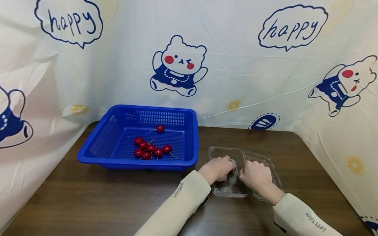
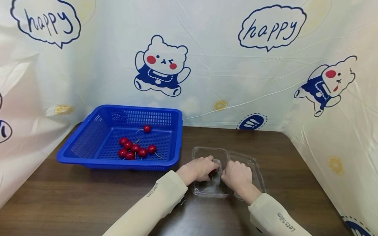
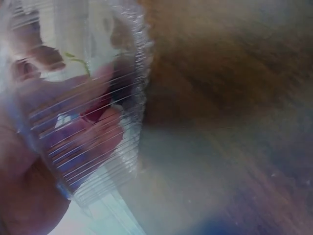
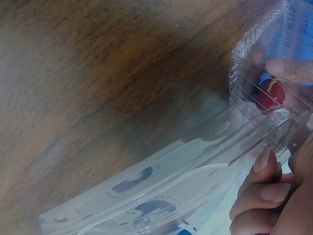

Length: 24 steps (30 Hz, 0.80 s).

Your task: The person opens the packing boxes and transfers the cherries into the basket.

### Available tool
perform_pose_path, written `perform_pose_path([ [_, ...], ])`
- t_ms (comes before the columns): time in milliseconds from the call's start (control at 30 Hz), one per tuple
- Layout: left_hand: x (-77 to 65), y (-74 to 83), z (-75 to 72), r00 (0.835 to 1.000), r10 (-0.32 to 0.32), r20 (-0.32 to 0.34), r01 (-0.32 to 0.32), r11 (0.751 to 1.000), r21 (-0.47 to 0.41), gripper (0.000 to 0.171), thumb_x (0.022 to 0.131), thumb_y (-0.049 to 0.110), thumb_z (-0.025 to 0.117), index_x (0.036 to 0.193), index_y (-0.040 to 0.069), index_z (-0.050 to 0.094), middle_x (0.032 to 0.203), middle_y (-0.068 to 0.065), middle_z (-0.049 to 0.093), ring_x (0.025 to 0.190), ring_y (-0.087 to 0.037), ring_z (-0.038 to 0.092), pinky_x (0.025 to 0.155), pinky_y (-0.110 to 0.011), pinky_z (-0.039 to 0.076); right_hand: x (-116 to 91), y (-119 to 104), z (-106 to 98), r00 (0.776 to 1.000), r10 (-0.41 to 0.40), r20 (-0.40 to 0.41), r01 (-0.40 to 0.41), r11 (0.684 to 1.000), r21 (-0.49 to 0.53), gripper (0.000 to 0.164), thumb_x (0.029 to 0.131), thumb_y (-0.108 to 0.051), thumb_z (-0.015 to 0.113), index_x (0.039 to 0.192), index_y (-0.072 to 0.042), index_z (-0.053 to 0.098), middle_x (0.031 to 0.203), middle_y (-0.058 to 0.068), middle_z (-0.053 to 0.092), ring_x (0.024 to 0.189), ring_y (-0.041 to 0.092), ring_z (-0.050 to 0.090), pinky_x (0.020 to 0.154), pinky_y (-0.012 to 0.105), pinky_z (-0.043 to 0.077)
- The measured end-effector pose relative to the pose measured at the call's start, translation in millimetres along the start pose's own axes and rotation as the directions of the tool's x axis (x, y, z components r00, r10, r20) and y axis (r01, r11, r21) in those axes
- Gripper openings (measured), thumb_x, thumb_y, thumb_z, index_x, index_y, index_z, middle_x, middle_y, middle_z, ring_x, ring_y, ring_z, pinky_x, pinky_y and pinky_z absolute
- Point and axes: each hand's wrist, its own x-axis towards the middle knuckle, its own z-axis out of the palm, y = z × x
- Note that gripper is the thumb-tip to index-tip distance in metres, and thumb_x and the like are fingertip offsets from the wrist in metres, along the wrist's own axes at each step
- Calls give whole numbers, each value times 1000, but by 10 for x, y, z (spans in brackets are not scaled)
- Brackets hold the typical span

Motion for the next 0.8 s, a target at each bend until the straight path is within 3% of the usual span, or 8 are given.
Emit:
perform_pose_path([
  [233,-6,13,-5,1000,10,25,-10,1000,-15,33,77,20,80,107,22,66,118,-6,61,90,-19,63,77,-35,57,16,10,14,1000,0,-4,0,1000,8,24,81,-21,57,65,-4,59,61,17,65,47,29,56,40,45,45],
  [433,-7,-3,15,999,33,-2,-33,999,3,27,81,15,76,105,22,66,112,-6,63,87,-19,63,73,-34,57,10,17,40,1000,0,-15,0,1000,8,24,82,-22,57,68,-3,62,64,19,67,51,34,59,42,47,47],
  [800,-25,-2,35,997,59,-43,-55,994,96,21,91,12,64,109,22,66,117,-10,63,85,-22,65,71,-35,58,11,5,24,1000,-2,-13,2,1000,-8,25,82,-23,58,71,-1,64,67,21,69,53,36,60,44,48,48],
])
